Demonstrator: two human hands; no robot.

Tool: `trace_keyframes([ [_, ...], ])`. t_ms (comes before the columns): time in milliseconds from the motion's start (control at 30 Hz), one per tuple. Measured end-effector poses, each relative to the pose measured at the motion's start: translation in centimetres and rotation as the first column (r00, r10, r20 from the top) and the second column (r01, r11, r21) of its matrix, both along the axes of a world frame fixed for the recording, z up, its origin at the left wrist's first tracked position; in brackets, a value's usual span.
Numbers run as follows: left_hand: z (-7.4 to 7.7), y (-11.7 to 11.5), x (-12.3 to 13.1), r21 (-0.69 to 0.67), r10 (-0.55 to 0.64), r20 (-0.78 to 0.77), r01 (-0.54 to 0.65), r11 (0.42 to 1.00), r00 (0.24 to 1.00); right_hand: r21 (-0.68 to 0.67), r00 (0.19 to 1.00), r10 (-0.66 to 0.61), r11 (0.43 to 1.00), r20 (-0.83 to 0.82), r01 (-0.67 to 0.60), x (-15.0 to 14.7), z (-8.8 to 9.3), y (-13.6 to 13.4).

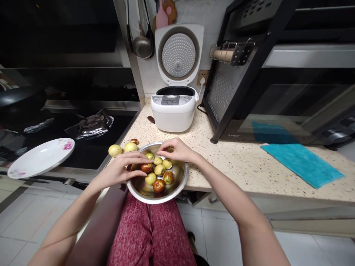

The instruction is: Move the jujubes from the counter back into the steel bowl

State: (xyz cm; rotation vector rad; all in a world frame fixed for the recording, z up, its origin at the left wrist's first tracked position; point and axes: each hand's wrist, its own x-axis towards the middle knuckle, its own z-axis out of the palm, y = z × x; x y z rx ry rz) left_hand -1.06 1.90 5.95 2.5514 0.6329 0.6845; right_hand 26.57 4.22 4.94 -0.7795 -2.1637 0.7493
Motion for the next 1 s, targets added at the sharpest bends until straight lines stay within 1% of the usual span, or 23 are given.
trace_keyframes([
  [133, -0.1, -0.3, 0.4, -0.013, -0.017, -0.003, 0.017, 1.000, 1.000, 0.014, 1.000, 0.016, 1.000, -0.002, -0.016, 0.0, 0.1, 0.0],
  [367, -0.6, -0.4, 0.8, -0.027, 0.003, 0.051, -0.002, 1.000, 0.999, 0.000, 1.000, 0.015, 1.000, -0.003, -0.015, 0.0, 0.1, 0.0],
  [533, -0.5, -0.6, 0.9, -0.026, 0.013, 0.089, -0.011, 1.000, 0.996, 0.007, 1.000, 0.015, 1.000, -0.010, -0.015, 0.0, 0.0, 0.1],
  [633, -0.6, -0.5, 1.1, 0.028, 0.038, 0.190, -0.044, 0.999, 0.981, 0.012, 1.000, 0.012, 1.000, -0.016, -0.012, 0.0, 0.0, 0.0],
  [667, -0.6, -0.3, 1.1, 0.064, 0.070, 0.249, -0.088, 0.994, 0.966, 0.013, 1.000, 0.010, 1.000, -0.014, -0.009, 0.0, 0.0, 0.0],
  [700, -0.7, 0.0, 1.0, 0.104, 0.117, 0.318, -0.158, 0.982, 0.941, 0.012, 1.000, 0.006, 1.000, -0.011, -0.005, 0.0, 0.0, 0.0],
  [733, -0.8, 0.5, 0.8, 0.141, 0.177, 0.389, -0.249, 0.958, 0.904, 0.008, 1.000, 0.002, 1.000, -0.006, -0.002, 0.0, 0.1, 0.0],
  [767, -0.9, 1.0, 0.5, 0.168, 0.248, 0.451, -0.354, 0.920, 0.857, 0.000, 1.000, -0.002, 1.000, -0.002, 0.002, 0.0, 0.1, 0.0],
  [800, -1.0, 1.6, 0.1, 0.184, 0.327, 0.496, -0.465, 0.866, 0.805, -0.008, 1.000, -0.005, 1.000, 0.000, 0.005, 0.0, 0.1, -0.1],
  [833, -1.1, 2.1, -0.4, 0.198, 0.406, 0.499, -0.557, 0.807, 0.766, -0.014, 1.000, -0.004, 1.000, 0.000, 0.004, 0.0, 0.2, 0.0],
  [867, -1.1, 2.5, -0.9, 0.220, 0.486, 0.456, -0.624, 0.750, 0.745, -0.017, 1.000, 0.000, 1.000, 0.001, 0.000, 0.0, 0.2, 0.0],
  [900, -1.1, 2.8, -1.4, 0.257, 0.561, 0.377, -0.665, 0.701, 0.737, -0.016, 1.000, 0.004, 1.000, 0.000, -0.004, 0.0, 0.2, 0.0],
  [933, -1.0, 2.9, -1.9, 0.295, 0.625, 0.282, -0.686, 0.665, 0.728, -0.012, 1.000, 0.006, 1.000, -0.001, -0.006, 0.0, 0.1, 0.0],
  [1000, -0.6, 2.6, -2.7, 0.365, 0.719, 0.089, -0.694, 0.620, 0.689, -0.005, 1.000, 0.008, 1.000, -0.004, -0.008, 0.1, 0.0, 0.1],
])
